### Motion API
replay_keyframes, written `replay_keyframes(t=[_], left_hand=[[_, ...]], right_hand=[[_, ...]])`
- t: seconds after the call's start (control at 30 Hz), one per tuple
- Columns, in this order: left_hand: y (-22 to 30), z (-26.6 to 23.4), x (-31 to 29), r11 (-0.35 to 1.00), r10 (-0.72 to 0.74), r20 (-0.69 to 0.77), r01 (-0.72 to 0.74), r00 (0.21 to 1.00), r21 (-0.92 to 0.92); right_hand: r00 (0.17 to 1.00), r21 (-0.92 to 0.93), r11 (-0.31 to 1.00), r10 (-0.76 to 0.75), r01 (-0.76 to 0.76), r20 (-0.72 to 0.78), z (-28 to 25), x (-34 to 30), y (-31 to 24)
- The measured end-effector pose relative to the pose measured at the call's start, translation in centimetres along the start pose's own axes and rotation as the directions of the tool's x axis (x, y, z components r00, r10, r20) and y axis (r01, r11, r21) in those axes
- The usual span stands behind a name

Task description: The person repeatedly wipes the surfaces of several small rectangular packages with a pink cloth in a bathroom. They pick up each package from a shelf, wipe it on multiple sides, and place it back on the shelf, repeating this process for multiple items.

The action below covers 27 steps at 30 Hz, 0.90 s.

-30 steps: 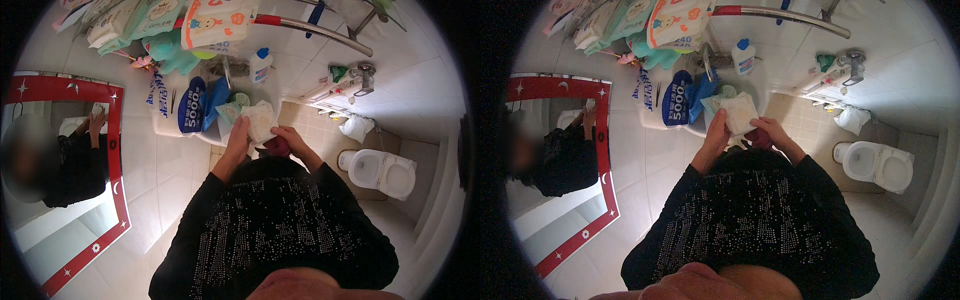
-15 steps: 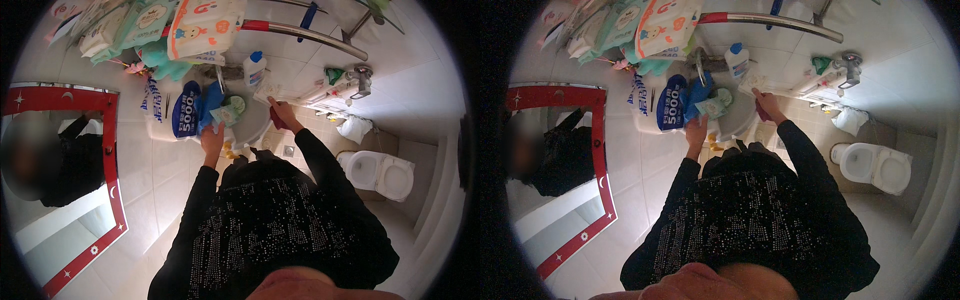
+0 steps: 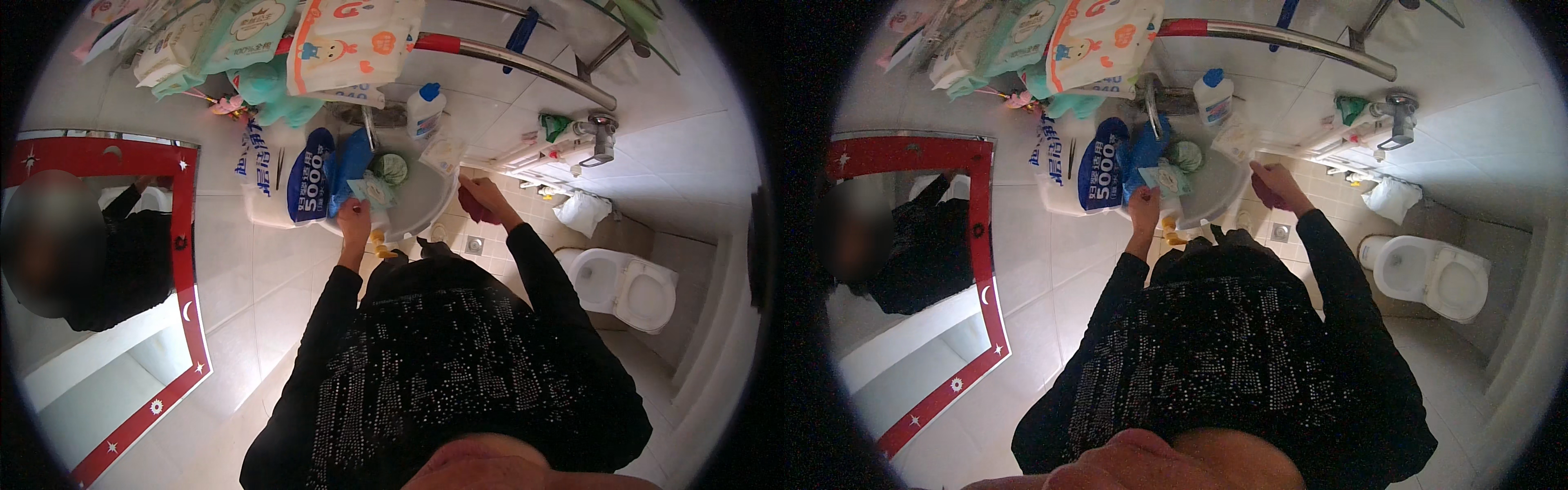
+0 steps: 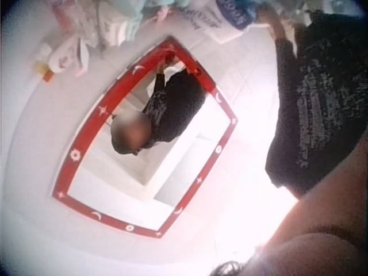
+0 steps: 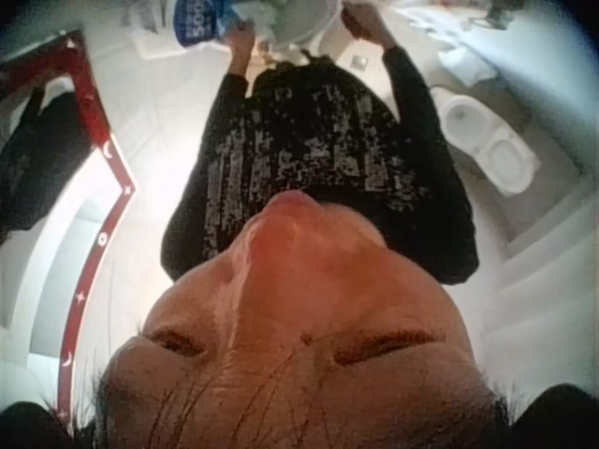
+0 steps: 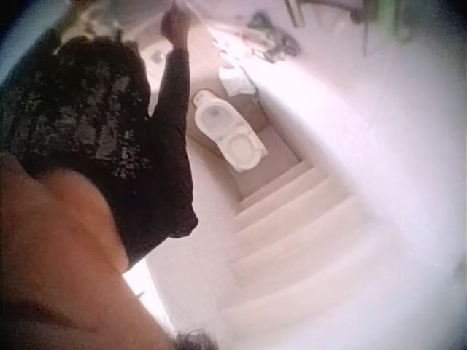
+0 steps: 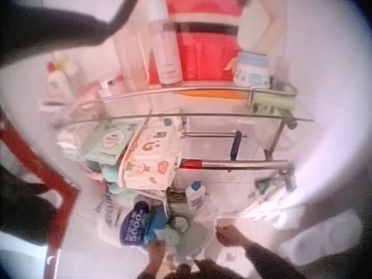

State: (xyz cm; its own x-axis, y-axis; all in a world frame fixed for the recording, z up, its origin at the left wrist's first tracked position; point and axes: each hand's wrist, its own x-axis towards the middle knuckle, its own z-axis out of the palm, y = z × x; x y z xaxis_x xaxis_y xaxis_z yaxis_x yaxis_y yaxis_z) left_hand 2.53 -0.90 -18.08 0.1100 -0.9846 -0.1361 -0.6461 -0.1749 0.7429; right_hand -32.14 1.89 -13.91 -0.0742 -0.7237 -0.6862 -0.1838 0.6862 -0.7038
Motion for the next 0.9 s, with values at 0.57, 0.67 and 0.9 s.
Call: replay_keyframes(t=[0.57, 0.67, 0.9], left_hand=[[12.8, -6.2, -5.9, -0.264, 0.008, 0.587, 0.568, 0.81, -0.78], [12.8, -6.3, -6.2, -0.258, 0.061, 0.525, 0.522, 0.849, -0.813], [12.9, -8.7, -6.1, -0.064, -0.037, 0.463, 0.46, 0.886, -0.886]], right_hand=[[0.252, -0.636, 0.032, -0.933, 0.771, 0.259, 14.7, -8.7, -10.1], [0.303, -0.622, 0.101, -0.925, 0.777, 0.229, 14.4, -8.7, -10.1], [0.881, 0.112, 0.876, -0.473, 0.468, 0.014, 10.9, -4.4, -5.5]])
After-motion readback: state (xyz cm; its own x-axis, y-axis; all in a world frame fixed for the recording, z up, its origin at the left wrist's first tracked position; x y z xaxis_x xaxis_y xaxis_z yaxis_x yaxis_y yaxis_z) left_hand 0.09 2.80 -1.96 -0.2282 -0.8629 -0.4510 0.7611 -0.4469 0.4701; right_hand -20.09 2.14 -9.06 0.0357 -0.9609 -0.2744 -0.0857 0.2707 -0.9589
